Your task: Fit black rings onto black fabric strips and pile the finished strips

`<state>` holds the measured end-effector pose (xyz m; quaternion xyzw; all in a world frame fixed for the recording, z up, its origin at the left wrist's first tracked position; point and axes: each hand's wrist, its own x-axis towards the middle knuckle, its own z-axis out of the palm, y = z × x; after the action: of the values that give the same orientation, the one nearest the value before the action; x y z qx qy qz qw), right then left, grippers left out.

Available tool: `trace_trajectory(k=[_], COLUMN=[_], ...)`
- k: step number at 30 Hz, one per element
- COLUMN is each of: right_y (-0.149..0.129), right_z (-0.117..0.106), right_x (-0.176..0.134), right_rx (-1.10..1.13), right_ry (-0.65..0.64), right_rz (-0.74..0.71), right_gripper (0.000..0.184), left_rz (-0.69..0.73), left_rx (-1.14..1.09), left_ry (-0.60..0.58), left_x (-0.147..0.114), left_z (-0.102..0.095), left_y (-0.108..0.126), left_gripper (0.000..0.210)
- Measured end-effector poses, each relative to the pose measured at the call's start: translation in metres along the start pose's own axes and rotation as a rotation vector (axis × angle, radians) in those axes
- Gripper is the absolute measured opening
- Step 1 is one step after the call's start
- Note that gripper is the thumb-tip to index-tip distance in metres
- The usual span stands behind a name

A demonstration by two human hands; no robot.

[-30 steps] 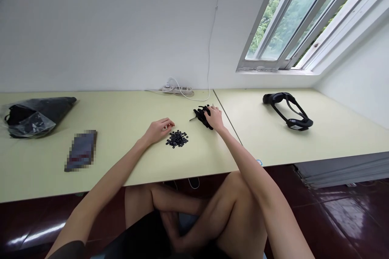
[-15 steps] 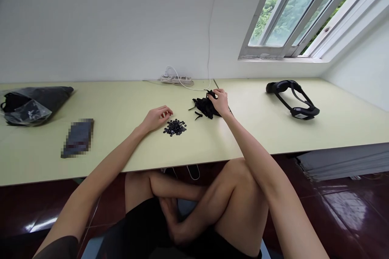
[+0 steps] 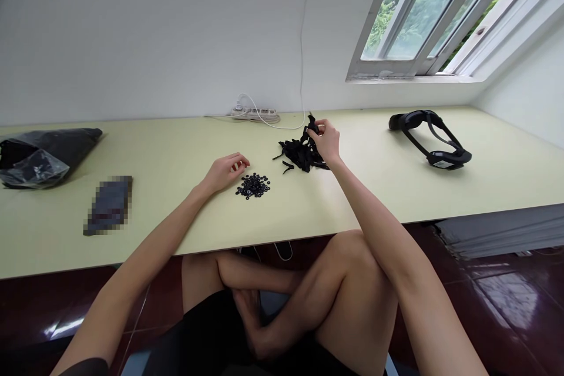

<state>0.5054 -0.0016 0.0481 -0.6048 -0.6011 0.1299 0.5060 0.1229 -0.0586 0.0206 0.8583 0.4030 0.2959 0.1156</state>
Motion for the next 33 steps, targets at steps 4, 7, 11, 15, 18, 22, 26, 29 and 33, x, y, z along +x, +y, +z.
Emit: trace_trajectory(k=[4, 7, 11, 15, 18, 22, 26, 29, 33], right_y=[-0.001, 0.000, 0.006, 0.009, 0.007, 0.004, 0.003, -0.003, -0.031], right_z=[-0.004, -0.007, -0.008, -0.010, -0.013, -0.017, -0.017, -0.017, -0.017], right_x=[0.001, 0.003, 0.004, 0.005, 0.005, 0.006, 0.005, 0.003, -0.005], right_rx=[0.053, 0.048, 0.041, 0.012, -0.017, -0.025, 0.003, 0.072, 0.111], right_ry=[-0.011, -0.028, -0.037, -0.008, 0.074, 0.113, 0.085, 0.063, 0.029], right_rz=[0.020, 0.008, 0.023, 0.024, -0.027, -0.071, -0.032, -0.010, -0.034], right_gripper=[0.029, 0.036, 0.049, 0.059, 0.056, 0.046, 0.032, 0.025, 0.022], left_rz=[-0.004, -0.006, -0.013, -0.016, -0.015, -0.010, 0.002, 0.004, -0.006], left_rx=[0.006, 0.006, 0.008, 0.005, 0.004, 0.000, -0.006, -0.005, -0.004], left_ry=[-0.004, -0.006, -0.007, -0.009, -0.004, 0.003, 0.003, 0.007, 0.046], left_x=[0.000, 0.000, 0.000, 0.001, 0.002, 0.002, 0.001, 0.001, 0.002], left_z=[0.000, -0.001, -0.002, -0.003, -0.004, -0.002, -0.001, 0.000, 0.000], left_y=[0.000, 0.000, 0.000, 0.000, 0.000, -0.001, -0.002, -0.002, 0.001], left_gripper=[0.025, 0.024, 0.023, 0.023, 0.023, 0.022, 0.022, 0.022, 0.021])
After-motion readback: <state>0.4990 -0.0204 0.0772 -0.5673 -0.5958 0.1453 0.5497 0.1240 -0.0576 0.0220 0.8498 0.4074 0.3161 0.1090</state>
